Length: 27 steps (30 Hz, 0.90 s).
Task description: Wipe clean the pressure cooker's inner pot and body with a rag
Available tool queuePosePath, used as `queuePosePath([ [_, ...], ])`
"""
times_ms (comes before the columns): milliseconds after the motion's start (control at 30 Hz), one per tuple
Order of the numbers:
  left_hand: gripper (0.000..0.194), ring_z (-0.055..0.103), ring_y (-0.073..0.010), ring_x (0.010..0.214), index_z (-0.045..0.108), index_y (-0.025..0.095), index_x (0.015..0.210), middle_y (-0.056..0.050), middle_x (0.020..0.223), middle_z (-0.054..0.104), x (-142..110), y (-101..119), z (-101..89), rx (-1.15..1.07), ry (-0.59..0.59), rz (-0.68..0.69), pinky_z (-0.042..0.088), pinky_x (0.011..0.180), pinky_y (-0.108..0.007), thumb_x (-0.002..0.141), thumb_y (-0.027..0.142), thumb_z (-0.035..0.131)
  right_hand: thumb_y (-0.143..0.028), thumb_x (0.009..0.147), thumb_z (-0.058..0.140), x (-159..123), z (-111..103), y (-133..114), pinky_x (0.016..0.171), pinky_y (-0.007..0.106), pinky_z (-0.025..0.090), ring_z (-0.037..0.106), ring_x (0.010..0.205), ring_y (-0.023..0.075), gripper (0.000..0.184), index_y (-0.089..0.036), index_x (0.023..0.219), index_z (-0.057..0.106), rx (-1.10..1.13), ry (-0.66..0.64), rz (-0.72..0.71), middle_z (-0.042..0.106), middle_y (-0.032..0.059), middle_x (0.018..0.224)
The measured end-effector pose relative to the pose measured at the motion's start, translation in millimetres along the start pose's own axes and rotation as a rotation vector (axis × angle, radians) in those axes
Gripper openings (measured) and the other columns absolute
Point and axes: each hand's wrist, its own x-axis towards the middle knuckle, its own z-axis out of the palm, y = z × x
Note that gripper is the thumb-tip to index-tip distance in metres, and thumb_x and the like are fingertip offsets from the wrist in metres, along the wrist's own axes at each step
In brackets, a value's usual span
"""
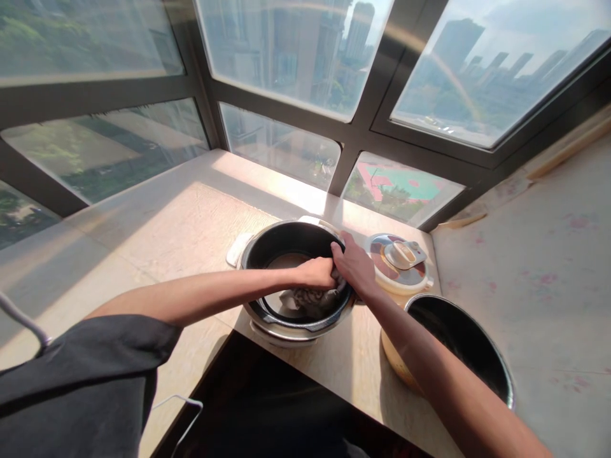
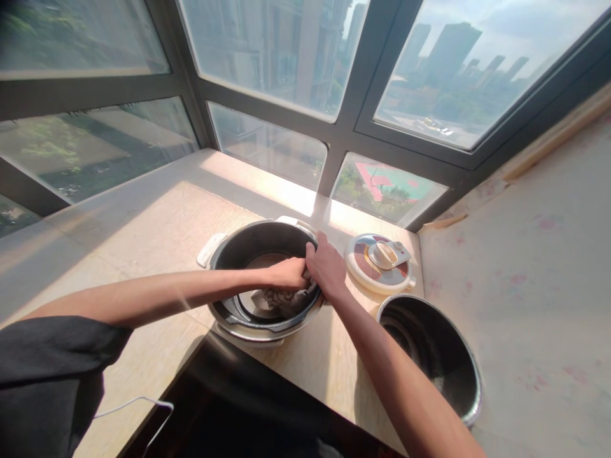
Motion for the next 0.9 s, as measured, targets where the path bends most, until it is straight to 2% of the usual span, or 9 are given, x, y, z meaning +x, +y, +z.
queuePosePath([
  [167,0.030,0.073,-0.0350,0.102,0.072,0.005,0.112,-0.024,0.111,0.075,14.1,-8.4,-2.1,0.192,0.102,0.069,0.057,0.084,-0.041,0.085,0.018,0.063,-0.046,0.106,0.037,1.1,0.9,0.7,0.093,0.044,0.052,0.071,0.112,0.0340,0.051,-0.024,0.151,0.045,0.004,-0.001,-0.003,0.075,0.0145,0.119],
  [267,0.023,0.069,-0.0350,0.111,0.077,0.011,0.100,-0.022,0.114,0.074,16.4,-24.6,-12.4,0.320,0.136,0.188,0.052,0.092,-0.046,0.089,0.011,0.057,-0.044,0.103,0.041,0.5,0.7,1.1,0.093,0.043,0.052,0.071,0.112,0.0343,0.050,-0.024,0.149,0.046,0.006,0.004,-0.013,0.075,0.0145,0.118],
  [367,0.024,0.068,-0.0323,0.109,0.079,0.019,0.087,-0.016,0.111,0.076,11.2,-44.0,-25.6,0.432,0.113,0.273,0.048,0.090,-0.046,0.088,0.008,0.058,-0.041,0.101,0.044,-0.8,0.2,1.3,0.091,0.043,0.053,0.072,0.110,0.0347,0.050,-0.023,0.148,0.047,-0.006,0.006,-0.021,0.076,0.0145,0.116],
  [500,0.021,0.068,-0.0323,0.102,0.079,0.022,0.080,-0.015,0.107,0.077,-8.9,-59.0,-31.9,0.549,0.097,0.234,0.043,0.082,-0.044,0.082,0.007,0.065,-0.038,0.099,0.045,-1.7,0.1,1.8,0.090,0.043,0.053,0.072,0.108,0.0348,0.050,-0.022,0.146,0.049,-0.028,0.022,-0.042,0.076,0.0148,0.115],
  [600,0.020,0.068,-0.0339,0.100,0.078,0.021,0.073,-0.017,0.103,0.078,-27.0,-58.2,-28.3,0.525,0.085,0.158,0.042,0.083,-0.046,0.080,0.007,0.065,-0.036,0.098,0.045,-1.6,0.4,2.4,0.089,0.043,0.053,0.072,0.107,0.0344,0.050,-0.022,0.146,0.050,-0.036,0.030,-0.054,0.076,0.0148,0.114],
  [733,0.023,0.070,-0.0319,0.093,0.076,0.019,0.067,-0.016,0.089,0.078,-46.8,-49.5,-21.6,0.532,-0.019,0.100,0.044,0.085,-0.045,0.077,0.002,0.063,-0.034,0.097,0.045,-1.6,0.2,2.6,0.088,0.044,0.054,0.072,0.106,0.0351,0.050,-0.022,0.145,0.050,-0.035,0.023,-0.055,0.076,0.0151,0.113],
  [900,0.024,0.069,-0.0258,0.074,0.076,0.023,0.066,-0.007,0.070,0.074,-60.5,-38.5,-24.2,0.461,-0.125,0.118,0.047,0.072,-0.034,0.057,0.001,0.074,-0.029,0.095,0.047,-3.3,-0.8,2.4,0.092,0.043,0.053,0.072,0.110,0.0338,0.057,-0.021,0.151,0.045,-0.032,0.025,-0.059,0.075,0.0154,0.118],
])
